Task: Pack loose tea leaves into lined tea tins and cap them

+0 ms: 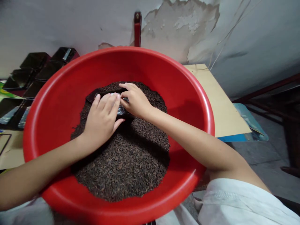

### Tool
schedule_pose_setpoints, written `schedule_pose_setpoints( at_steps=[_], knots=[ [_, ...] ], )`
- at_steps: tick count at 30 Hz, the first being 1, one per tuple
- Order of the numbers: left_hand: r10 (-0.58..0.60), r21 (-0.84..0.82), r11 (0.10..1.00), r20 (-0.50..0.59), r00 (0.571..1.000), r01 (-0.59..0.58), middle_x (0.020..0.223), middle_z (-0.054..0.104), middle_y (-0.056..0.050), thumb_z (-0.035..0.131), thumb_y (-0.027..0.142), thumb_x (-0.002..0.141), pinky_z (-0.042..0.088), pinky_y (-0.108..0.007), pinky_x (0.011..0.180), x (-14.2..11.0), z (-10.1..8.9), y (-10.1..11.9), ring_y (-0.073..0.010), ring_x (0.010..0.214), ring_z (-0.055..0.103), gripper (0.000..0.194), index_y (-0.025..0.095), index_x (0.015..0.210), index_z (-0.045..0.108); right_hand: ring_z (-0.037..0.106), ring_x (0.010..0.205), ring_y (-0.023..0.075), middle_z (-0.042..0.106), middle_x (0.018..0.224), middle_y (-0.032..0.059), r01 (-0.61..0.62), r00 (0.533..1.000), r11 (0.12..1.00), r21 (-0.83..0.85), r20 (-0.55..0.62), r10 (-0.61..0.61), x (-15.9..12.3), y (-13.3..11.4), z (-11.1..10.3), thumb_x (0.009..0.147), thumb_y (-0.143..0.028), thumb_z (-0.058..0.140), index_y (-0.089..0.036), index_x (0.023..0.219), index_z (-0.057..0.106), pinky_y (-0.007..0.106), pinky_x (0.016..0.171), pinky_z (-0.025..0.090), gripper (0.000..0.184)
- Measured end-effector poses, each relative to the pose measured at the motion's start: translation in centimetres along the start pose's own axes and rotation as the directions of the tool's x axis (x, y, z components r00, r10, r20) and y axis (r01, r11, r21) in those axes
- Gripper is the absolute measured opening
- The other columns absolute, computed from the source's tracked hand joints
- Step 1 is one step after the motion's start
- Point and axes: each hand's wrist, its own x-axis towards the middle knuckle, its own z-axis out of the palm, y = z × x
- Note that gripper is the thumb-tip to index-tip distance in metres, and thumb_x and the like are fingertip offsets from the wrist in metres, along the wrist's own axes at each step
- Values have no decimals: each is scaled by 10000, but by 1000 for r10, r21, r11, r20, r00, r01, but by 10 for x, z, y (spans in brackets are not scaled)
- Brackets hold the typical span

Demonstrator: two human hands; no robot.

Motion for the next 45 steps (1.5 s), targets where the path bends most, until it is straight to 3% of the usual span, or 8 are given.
schedule_pose_setpoints(
  at_steps=[11,22,26,31,34,37,42,45],
  knots=[
    [49,43,998,82,995,-52,1184,607,-228,652,224,772,449,-453,932,20,6,-23,-340,1083,578,456,24,1171,563,182,1432,286,278,1512,158,342,936,937,-74,116,-332,-13,9,9,873,-631,325,-104,1432,316,554,1156,148,768],
    [-20,-11,1000,190,982,23,1308,515,-266,552,93,735,406,-424,1025,20,10,-17,-332,1214,509,600,-43,1306,429,381,1334,345,385,1425,250,174,957,920,-351,279,-75,-9,-21,2,780,-433,641,6,1379,377,497,1096,343,789],
    [96,-246,967,86,992,-72,1276,576,-167,590,200,731,418,-408,1030,25,7,-37,-289,1180,543,541,64,1250,518,390,1328,348,387,1413,272,129,956,923,-362,293,-19,-6,-22,-2,744,-409,694,48,1368,371,490,1099,341,838],
    [-313,-419,883,-189,931,212,1157,616,-87,376,161,836,474,-316,934,37,26,-90,-188,1047,596,366,175,1144,573,392,1331,326,408,1411,251,80,968,935,-347,250,10,-6,-20,0,762,-476,660,15,1369,382,487,1118,304,829],
    [-452,-208,852,168,876,480,1199,572,-184,459,192,824,442,-367,965,37,53,-118,-266,1120,558,383,90,1181,553,350,1351,336,399,1421,244,58,982,936,-347,191,10,-9,-18,6,767,-512,638,7,1371,380,498,1147,238,837],
    [-466,62,866,459,756,496,1333,434,-297,550,384,829,407,-494,973,31,77,-125,-404,1221,459,612,17,1305,437,333,1346,355,389,1420,235,49,996,950,-309,91,-22,-13,-13,8,763,-592,592,-23,1399,342,512,1144,231,890],
    [-435,152,899,413,800,411,1320,451,-287,540,351,854,434,-472,930,25,83,-112,-399,1201,478,620,30,1356,367,351,1326,345,409,1407,185,59,992,973,-224,-98,-83,-14,-4,-3,845,-602,438,-126,1446,286,550,1111,252,781],
    [-422,142,905,422,802,401,1312,472,-268,522,313,857,464,-455,881,27,78,-109,-390,1138,540,607,66,1383,345,392,1312,297,468,1384,132,162,984,961,-225,-42,-175,-14,-5,-12,917,-488,350,-175,1398,388,523,1129,230,575]
  ],
)
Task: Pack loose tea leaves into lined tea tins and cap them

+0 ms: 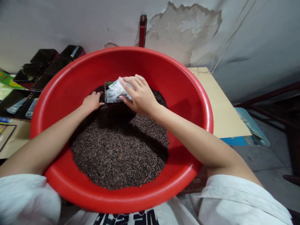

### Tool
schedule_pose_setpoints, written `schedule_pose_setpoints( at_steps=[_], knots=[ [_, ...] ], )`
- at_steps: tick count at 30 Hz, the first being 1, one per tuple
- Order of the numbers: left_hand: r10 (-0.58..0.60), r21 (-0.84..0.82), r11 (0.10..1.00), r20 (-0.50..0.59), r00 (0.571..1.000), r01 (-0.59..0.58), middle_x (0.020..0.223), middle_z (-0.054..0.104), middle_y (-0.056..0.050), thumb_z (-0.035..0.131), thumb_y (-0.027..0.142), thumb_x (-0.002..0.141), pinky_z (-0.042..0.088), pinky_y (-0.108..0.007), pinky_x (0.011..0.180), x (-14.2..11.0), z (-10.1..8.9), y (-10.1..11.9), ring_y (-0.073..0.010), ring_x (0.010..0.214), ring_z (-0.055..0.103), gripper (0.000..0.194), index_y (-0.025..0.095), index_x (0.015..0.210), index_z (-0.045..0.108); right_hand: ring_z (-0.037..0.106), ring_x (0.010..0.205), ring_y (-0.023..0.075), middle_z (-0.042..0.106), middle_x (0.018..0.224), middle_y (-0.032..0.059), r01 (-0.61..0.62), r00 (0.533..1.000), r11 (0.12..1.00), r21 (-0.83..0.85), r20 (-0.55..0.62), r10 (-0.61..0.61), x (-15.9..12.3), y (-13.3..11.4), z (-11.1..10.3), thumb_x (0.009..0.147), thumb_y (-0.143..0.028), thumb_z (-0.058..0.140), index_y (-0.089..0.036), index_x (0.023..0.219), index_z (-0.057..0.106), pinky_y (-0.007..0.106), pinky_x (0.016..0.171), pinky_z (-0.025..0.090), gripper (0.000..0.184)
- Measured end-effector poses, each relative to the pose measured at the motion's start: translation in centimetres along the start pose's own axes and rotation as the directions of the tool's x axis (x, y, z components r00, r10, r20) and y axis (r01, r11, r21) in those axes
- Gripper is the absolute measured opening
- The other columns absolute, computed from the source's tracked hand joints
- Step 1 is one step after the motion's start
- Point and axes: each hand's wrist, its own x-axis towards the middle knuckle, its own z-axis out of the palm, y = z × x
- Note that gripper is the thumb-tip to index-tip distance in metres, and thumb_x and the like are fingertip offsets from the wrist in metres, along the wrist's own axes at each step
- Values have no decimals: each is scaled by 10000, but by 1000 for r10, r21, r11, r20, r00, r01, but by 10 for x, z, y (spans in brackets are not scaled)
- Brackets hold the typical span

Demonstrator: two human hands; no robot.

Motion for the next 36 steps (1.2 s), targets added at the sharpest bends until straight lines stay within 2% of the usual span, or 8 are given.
schedule_pose_setpoints(
  at_steps=[8,15,18,22,25,30,33,36],
  knots=[
    [-126,-82,991,-301,945,106,1094,617,-250,270,111,856,448,-523,824,4,-24,-10,-381,1010,606,407,25,1088,594,423,1313,267,425,1431,159,49,969,999,14,240,-51,5,-2,6,902,-417,462,-98,1358,435,472,1095,324,557],
    [-339,-293,932,-503,795,212,1136,594,-121,402,161,876,428,-457,911,-6,-61,-21,-298,1086,558,262,68,1071,549,472,1270,225,536,1335,142,-38,999,977,209,-23,43,5,7,4,936,-409,368,-116,1249,552,428,1083,361,467],
    [-336,-415,906,-598,728,78,1083,598,-72,451,125,848,390,-409,957,-13,-76,-22,-249,1082,531,191,126,1019,536,506,1220,238,582,1266,110,-53,987,968,244,-136,89,6,11,-7,912,-463,406,-193,1217,581,451,1053,386,444],
    [-346,-501,844,-781,520,-192,794,527,-35,465,181,832,407,-339,794,-19,-83,-13,-179,779,511,42,154,821,495,459,1268,273,486,1378,101,-145,962,957,251,-192,196,9,23,-24,856,-590,456,-254,1378,419,475,1048,384,622],
    [-225,-403,791,-891,394,-460,686,426,1,372,473,906,382,-303,701,-26,-78,3,-142,661,420,338,186,747,453,401,1326,275,341,1490,97,-170,951,936,310,-197,238,11,36,-31,808,-710,412,-263,1449,281,457,1040,395,792],
    [-123,-331,716,-926,356,-614,666,473,14,267,712,867,403,-309,716,-48,-69,30,-150,698,477,571,203,747,497,476,1271,264,479,1384,148,-115,988,694,710,9,156,14,35,-33,674,-877,267,-147,1410,343,421,987,451,1039],
    [-99,-303,679,-941,325,-669,745,593,20,349,497,958,440,-300,716,-59,-65,36,-132,715,550,367,215,844,555,568,1170,243,554,1302,122,-228,974,590,775,186,133,14,19,-42,776,-802,242,-155,1403,354,392,902,502,908],
    [12,-269,547,-945,328,-793,962,677,16,410,217,953,479,-311,852,-60,-64,35,-124,913,624,162,235,972,570,537,1204,246,503,1354,144,-225,971,574,787,232,62,12,9,-52,818,-747,259,-131,1426,300,405,924,492,867]
  ],
)
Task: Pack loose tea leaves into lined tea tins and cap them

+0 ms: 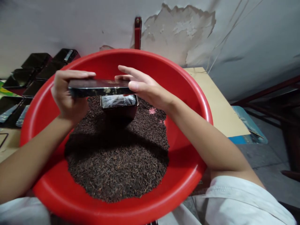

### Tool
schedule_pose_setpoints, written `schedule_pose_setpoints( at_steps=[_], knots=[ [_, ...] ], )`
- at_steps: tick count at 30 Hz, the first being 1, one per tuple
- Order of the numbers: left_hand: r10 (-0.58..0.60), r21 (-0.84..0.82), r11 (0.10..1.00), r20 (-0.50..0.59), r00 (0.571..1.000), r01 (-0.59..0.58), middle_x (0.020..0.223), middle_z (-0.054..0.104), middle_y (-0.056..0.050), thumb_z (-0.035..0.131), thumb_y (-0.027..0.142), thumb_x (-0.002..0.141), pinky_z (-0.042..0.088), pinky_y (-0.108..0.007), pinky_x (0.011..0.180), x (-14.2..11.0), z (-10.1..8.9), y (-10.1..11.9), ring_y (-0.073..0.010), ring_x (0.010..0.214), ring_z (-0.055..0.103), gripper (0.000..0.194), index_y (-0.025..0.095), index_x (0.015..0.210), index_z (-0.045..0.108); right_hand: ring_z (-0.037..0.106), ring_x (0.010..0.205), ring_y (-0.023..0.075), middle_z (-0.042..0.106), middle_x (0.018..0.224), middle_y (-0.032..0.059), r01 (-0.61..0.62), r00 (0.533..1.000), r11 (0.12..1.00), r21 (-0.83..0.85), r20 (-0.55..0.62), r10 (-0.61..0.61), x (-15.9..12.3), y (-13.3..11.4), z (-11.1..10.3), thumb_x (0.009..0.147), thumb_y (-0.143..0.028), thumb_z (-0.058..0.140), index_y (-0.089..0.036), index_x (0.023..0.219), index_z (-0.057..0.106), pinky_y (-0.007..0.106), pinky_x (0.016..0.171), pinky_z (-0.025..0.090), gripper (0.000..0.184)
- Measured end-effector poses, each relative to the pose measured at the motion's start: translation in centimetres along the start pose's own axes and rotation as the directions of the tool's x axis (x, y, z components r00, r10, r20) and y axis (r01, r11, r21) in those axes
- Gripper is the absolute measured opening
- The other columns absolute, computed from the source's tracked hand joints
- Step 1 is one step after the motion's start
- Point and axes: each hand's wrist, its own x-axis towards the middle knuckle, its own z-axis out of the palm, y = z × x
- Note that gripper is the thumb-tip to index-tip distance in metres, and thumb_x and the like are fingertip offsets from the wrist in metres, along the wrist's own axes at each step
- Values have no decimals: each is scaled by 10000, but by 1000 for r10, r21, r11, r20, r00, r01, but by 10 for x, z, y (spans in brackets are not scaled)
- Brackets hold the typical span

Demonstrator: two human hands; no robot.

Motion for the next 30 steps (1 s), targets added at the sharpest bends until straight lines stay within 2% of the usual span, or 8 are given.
schedule_pose_setpoints(
  at_steps=[4,7,10,13,18,21,25,30],
  knots=[
    [-16,-11,1000,233,972,19,1120,665,-18,494,155,851,460,-328,953,6,-1,-17,-158,1074,598,244,205,1066,598,420,1292,309,440,1390,136,103,989,920,-377,-57,-134,-3,8,-3,686,-751,538,-176,1405,358,478,1037,390,939],
    [-93,107,993,504,859,45,1209,616,-37,468,201,806,428,-382,1003,11,-3,-31,-212,1146,554,406,206,1200,569,332,1331,342,391,1389,131,139,975,803,-580,-62,-213,1,30,0,597,-738,637,-203,1367,415,532,1104,279,964],
    [-178,135,984,644,744,118,1276,561,-56,414,269,818,362,-453,1065,11,-5,-36,-254,1208,499,440,198,1224,568,344,1310,334,397,1342,127,188,967,793,-579,-32,-252,5,53,7,578,-752,638,-220,1343,430,552,1105,268,954],
    [-191,73,979,665,722,192,1321,514,-82,437,452,841,309,-486,1096,8,-4,-33,-282,1252,448,507,199,1270,532,353,1297,320,394,1322,127,172,973,824,-540,-40,-229,7,67,10,567,-750,648,-228,1344,421,535,1113,270,963],
    [-286,84,946,668,687,312,1445,327,-119,647,702,622,198,-582,1114,-5,10,-38,-392,1349,269,970,272,1423,310,326,1316,326,359,1364,117,54,993,867,-495,-66,-100,6,76,7,573,-753,639,-258,1396,352,535,1130,241,1002],
    [-316,59,926,659,683,373,1429,307,-130,633,737,611,166,-586,1125,-11,15,-44,-401,1352,249,1006,266,1432,289,311,1327,336,335,1392,112,3,997,887,-462,-62,-36,6,79,6,583,-751,633,-266,1418,309,549,1131,226,1018],
    [-234,46,957,707,667,287,1422,305,-126,732,719,482,143,-608,1123,-9,14,-42,-420,1353,210,1115,273,1417,319,286,1335,366,314,1406,118,-3,1000,892,-453,10,9,8,77,1,512,-724,700,-251,1430,271,583,1124,210,1118],
    [-198,-11,958,694,693,285,1399,342,-109,728,722,485,147,-576,1136,-9,15,-40,-398,1341,255,1015,282,1348,424,253,1357,394,260,1439,131,-107,986,900,-423,69,150,5,66,-11,490,-654,757,-209,1447,230,582,1130,208,1180]
  ],
)
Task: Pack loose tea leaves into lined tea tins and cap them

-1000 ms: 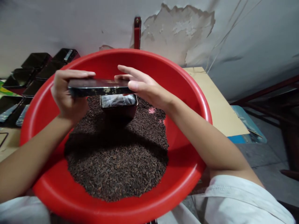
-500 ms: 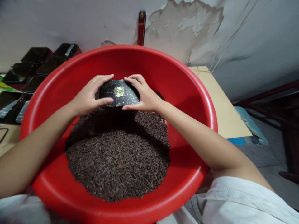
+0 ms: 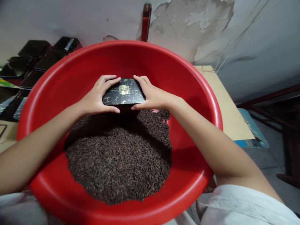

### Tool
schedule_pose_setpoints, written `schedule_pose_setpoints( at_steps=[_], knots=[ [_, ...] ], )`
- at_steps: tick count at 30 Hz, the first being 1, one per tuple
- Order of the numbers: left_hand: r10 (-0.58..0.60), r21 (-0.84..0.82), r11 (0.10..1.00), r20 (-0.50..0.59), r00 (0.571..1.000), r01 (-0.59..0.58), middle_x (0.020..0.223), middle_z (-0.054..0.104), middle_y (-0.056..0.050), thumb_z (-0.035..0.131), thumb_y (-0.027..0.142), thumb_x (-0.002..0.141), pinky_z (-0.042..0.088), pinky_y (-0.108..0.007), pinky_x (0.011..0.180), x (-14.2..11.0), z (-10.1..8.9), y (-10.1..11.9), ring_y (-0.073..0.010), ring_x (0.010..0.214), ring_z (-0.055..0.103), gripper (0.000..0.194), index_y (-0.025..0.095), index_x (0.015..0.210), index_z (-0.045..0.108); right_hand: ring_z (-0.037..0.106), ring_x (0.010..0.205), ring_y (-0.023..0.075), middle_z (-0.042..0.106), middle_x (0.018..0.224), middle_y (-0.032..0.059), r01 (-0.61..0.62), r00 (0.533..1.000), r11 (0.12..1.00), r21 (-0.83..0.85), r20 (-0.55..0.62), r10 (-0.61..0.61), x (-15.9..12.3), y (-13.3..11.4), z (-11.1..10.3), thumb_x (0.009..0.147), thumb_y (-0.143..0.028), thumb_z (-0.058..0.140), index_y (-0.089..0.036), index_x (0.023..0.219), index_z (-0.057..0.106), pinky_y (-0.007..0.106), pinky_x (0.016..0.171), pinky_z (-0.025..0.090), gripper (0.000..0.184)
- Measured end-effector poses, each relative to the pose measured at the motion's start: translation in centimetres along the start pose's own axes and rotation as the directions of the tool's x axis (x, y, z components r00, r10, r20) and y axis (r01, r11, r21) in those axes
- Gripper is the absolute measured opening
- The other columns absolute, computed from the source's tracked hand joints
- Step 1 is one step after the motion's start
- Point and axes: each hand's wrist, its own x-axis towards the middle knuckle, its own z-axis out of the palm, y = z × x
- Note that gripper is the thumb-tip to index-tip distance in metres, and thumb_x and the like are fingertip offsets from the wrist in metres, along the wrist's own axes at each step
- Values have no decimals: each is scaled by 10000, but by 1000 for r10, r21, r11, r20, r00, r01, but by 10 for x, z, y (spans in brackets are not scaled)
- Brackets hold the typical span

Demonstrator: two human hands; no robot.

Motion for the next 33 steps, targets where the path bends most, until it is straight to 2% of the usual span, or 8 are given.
schedule_pose_setpoints(
  at_steps=[5,9,14,17,21,25,31,33],
  knots=[
    [-122,-323,946,-267,956,31,1446,332,-80,627,716,648,139,-501,1159,-4,25,-3,-344,1386,222,879,288,1368,360,258,1373,363,276,1471,97,-87,995,929,361,-16,99,-2,-8,8,574,-747,634,-227,1379,319,569,1122,243,1008],
    [-406,-634,765,-331,852,118,1470,329,-64,603,637,732,179,-476,1160,-9,49,-3,-316,1400,235,803,284,1388,305,432,1280,273,484,1342,71,-117,928,625,772,-140,346,2,-18,40,743,-673,509,-235,1211,433,485,1077,363,645],
    [-521,-754,650,-355,776,92,1438,412,-40,661,505,729,243,-436,1155,-16,60,6,-296,1354,348,693,273,1332,410,531,1171,253,579,1218,57,-135,890,418,898,-75,449,0,-31,52,616,-496,735,-232,1070,462,426,1024,431,592],
    [-580,-763,640,-399,711,93,1388,479,-69,638,441,757,288,-430,1137,-17,61,17,-286,1311,412,601,213,1287,472,541,1159,239,580,1225,52,-233,899,424,875,28,436,-2,-35,41,515,-352,832,-236,1113,453,411,1029,436,717],
    [-663,-828,542,-315,679,146,1359,524,-39,621,348,790,329,-431,1119,-18,58,33,-259,1278,461,504,237,1268,503,572,1116,235,627,1169,55,-341,913,475,811,164,375,-4,-35,30,544,-339,829,-222,1081,539,436,1022,450,621],
    [-696,-865,458,-205,688,205,1412,474,4,588,335,834,344,-417,1118,-21,56,45,-238,1313,428,477,290,1297,482,595,1098,246,646,1157,71,-338,905,465,818,146,400,-8,-38,34,535,-351,833,-209,1075,556,470,1023,454,624],
    [-633,-775,585,-250,733,241,1407,476,-15,560,423,853,424,-406,1053,-23,54,42,-244,1299,441,465,285,1287,467,591,1108,298,622,1203,120,-326,885,576,750,28,465,-10,-35,40,464,-438,847,-195,1106,530,527,1006,463,757],
    [-642,-784,561,-210,737,266,1311,559,-44,587,456,823,484,-401,974,-18,47,32,-256,1211,522,453,247,1217,511,603,1084,303,614,1215,127,-358,872,590,724,34,489,-8,-29,40,536,-541,789,-202,1151,517,533,953,497,753]
  ],
)
